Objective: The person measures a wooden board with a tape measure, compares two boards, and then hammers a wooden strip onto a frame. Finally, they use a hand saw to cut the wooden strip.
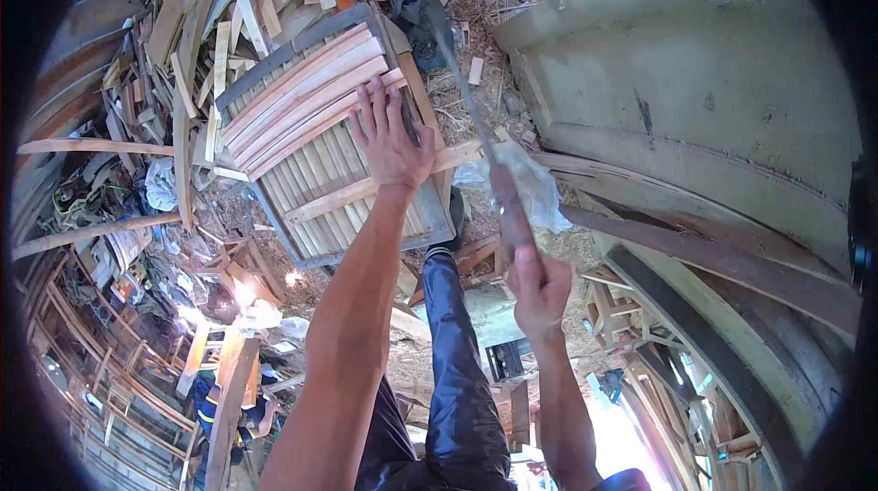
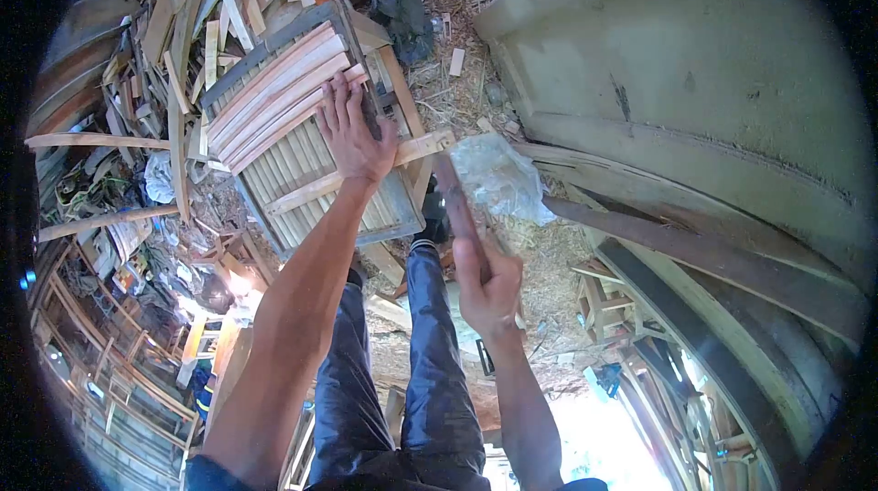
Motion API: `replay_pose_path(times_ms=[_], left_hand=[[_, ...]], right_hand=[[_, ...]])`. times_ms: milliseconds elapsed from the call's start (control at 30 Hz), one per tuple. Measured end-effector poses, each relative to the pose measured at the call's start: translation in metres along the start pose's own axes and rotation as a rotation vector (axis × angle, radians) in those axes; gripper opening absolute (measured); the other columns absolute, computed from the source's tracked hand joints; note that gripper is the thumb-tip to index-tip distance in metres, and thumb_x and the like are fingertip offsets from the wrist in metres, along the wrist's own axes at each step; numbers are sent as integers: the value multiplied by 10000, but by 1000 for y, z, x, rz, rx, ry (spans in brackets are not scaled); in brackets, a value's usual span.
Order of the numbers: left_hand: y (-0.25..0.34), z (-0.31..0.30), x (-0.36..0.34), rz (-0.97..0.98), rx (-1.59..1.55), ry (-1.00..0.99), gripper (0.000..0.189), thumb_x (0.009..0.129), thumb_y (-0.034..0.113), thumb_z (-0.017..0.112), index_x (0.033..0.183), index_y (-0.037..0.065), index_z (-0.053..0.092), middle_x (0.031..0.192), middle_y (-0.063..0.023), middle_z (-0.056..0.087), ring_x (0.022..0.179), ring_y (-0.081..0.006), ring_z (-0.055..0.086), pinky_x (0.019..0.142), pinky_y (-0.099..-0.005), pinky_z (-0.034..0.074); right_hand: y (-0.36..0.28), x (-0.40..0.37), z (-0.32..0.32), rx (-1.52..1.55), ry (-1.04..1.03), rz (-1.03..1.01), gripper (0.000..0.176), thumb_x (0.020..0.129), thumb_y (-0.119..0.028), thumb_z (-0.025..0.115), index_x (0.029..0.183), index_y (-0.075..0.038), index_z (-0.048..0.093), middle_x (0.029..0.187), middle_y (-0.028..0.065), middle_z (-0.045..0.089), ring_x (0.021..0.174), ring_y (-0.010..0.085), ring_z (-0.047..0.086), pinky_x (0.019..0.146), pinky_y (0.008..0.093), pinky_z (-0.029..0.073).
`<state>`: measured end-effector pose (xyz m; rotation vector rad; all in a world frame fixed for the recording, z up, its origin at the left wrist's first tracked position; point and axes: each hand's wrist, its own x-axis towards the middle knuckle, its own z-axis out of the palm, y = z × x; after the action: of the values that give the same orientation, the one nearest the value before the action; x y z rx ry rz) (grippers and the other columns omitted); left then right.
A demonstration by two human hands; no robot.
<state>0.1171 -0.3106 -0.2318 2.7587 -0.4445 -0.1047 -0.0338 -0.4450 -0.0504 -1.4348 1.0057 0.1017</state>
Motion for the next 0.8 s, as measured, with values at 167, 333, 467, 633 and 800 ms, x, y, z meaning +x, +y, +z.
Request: replay_pose_path(times_ms=[167, 333, 467, 633, 800], left_hand=[[0, -1, -1, -11, -25, 27, 627, 770, 196, 553, 1367, 52, 430, 1538, -140, 296, 1450, -324, 203, 1163, -516, 113], [3, 2, -4, -12, 3, 31, 612, 773, 175, 538, 1363, 47, 439, 1537, -133, 305, 1450, -321, 207, 1163, -514, 123], [-2, 5, -5, -4, 47, 16, 636, 777, 214, 528, 1373, 11, 442, 1547, -146, 281, 1459, -341, 166, 1171, -513, 99], [0, 2, -3, -12, 18, 28, 643, 755, 192, 553, 1368, 41, 434, 1541, -126, 301, 1450, -325, 208, 1157, -534, 139], [-1, -1, 1, 28, -9, -2, 692, 728, 232, 584, 1370, 33, 419, 1546, -117, 292, 1453, -348, 185, 1164, -539, 106]], right_hand=[[28, -44, -6, -230, -63, 77, 504, 980, -300, 536, 564, -21, 483, 477, -38, 394, 448, 52, 334, 426, 280, 226], [32, -60, -3, -315, -8, -42, 488, 956, -310, 567, 593, 13, 523, 446, -22, 359, 429, 60, 324, 417, 293, 238], [34, -67, -6, -310, -8, 6, 463, 950, -284, 576, 604, 20, 530, 444, -10, 340, 428, 61, 320, 416, 301, 231], [12, -62, 0, -346, -11, 42, 479, 953, -302, 577, 606, 26, 538, 444, -6, 323, 432, 61, 304, 415, 308, 224], [-8, -45, 5, -435, -1, 59, 496, 944, -318, 587, 614, 50, 559, 431, 14, 322, 427, 79, 304, 416, 331, 236]])
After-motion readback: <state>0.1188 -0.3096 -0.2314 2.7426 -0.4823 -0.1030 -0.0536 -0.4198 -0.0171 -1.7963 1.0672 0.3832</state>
